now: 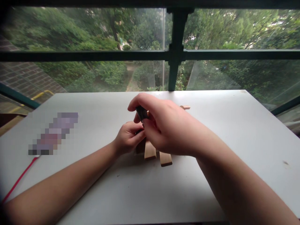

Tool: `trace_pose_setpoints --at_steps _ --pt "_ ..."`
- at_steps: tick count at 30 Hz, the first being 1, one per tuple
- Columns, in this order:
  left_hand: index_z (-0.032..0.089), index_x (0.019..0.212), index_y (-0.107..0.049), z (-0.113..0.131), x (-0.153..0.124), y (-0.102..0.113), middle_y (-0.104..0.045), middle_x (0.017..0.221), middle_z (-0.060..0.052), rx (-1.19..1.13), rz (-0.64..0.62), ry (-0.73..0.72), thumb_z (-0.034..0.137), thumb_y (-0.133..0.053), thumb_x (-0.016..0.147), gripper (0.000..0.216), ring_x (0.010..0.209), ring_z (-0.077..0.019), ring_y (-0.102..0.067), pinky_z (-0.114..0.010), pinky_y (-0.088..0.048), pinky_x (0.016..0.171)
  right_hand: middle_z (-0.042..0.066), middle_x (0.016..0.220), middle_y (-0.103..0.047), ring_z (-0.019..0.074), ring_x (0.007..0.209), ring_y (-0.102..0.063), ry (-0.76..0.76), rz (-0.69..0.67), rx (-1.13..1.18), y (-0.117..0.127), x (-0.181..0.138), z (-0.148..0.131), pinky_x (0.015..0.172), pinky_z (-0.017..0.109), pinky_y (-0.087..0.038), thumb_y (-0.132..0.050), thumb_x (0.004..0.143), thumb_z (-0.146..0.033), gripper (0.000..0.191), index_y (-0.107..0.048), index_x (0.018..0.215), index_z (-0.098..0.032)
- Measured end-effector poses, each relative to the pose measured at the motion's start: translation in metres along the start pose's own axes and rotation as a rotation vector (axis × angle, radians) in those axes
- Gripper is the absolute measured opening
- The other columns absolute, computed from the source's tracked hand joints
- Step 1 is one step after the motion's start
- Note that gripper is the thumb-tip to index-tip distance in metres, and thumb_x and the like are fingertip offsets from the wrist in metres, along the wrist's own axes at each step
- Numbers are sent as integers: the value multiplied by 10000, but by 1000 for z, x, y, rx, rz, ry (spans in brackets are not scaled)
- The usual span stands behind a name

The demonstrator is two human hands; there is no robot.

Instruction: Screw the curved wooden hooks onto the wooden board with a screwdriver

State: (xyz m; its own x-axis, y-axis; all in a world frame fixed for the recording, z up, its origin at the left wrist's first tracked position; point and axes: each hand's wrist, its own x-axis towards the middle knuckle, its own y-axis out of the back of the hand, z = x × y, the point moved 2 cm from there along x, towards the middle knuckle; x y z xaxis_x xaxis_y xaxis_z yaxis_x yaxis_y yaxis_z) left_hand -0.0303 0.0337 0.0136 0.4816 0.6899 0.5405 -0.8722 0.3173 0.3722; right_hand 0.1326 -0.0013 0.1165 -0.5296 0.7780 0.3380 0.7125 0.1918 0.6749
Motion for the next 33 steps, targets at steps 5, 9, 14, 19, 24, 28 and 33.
trace_pose_setpoints --at_steps 5,9,14,19,24,28,33 --pt "150 819 -745 -3 -1 0 -741 794 -58 -3 -25 -21 265 -600 904 203 726 -140 -674 -229 -525 690 -3 953 -685 146 820 -619 -36 24 -140 6 2 1 685 277 -467 -562 803 -113 274 -624 1041 -235" --pt "152 820 -738 -4 -1 -1 -740 777 -55 -20 -14 -26 260 -605 902 189 719 -142 -679 -233 -528 689 -4 861 -660 138 742 -591 -67 73 -174 4 4 3 603 271 -425 -598 802 -168 154 -605 945 -226" --pt "147 792 -737 -3 0 -2 -744 774 -59 -33 -21 -28 286 -602 906 224 712 -139 -685 -228 -530 682 -41 678 -544 94 580 -460 -69 134 -228 1 3 3 490 251 -340 -634 771 -175 181 -461 791 -223" --pt "148 813 -747 -3 -1 -2 -748 765 -68 -48 -36 -32 283 -591 912 229 701 -147 -689 -229 -536 659 -53 613 -458 76 521 -367 -71 181 -284 -2 4 4 446 244 -287 -674 763 -241 340 -336 725 -226" --pt "152 808 -740 -2 1 -1 -745 772 -63 -52 -51 -48 275 -577 921 233 705 -138 -688 -219 -531 668 -46 656 -509 83 548 -416 -52 187 -266 -4 3 5 476 248 -331 -685 772 -268 275 -414 773 -225" --pt "158 802 -731 0 2 0 -733 761 -56 -41 -39 -58 298 -573 923 243 721 -141 -680 -236 -532 702 6 928 -649 120 712 -574 -7 31 -92 -1 0 3 603 272 -464 -603 807 -164 290 -535 1084 -218" --pt "158 848 -753 -2 1 -1 -746 785 -68 -52 -64 -23 300 -591 912 224 737 -158 -691 -243 -550 697 14 1030 -687 158 888 -641 -3 -10 -79 7 -3 2 747 299 -522 -547 816 -102 317 -603 1100 -230"
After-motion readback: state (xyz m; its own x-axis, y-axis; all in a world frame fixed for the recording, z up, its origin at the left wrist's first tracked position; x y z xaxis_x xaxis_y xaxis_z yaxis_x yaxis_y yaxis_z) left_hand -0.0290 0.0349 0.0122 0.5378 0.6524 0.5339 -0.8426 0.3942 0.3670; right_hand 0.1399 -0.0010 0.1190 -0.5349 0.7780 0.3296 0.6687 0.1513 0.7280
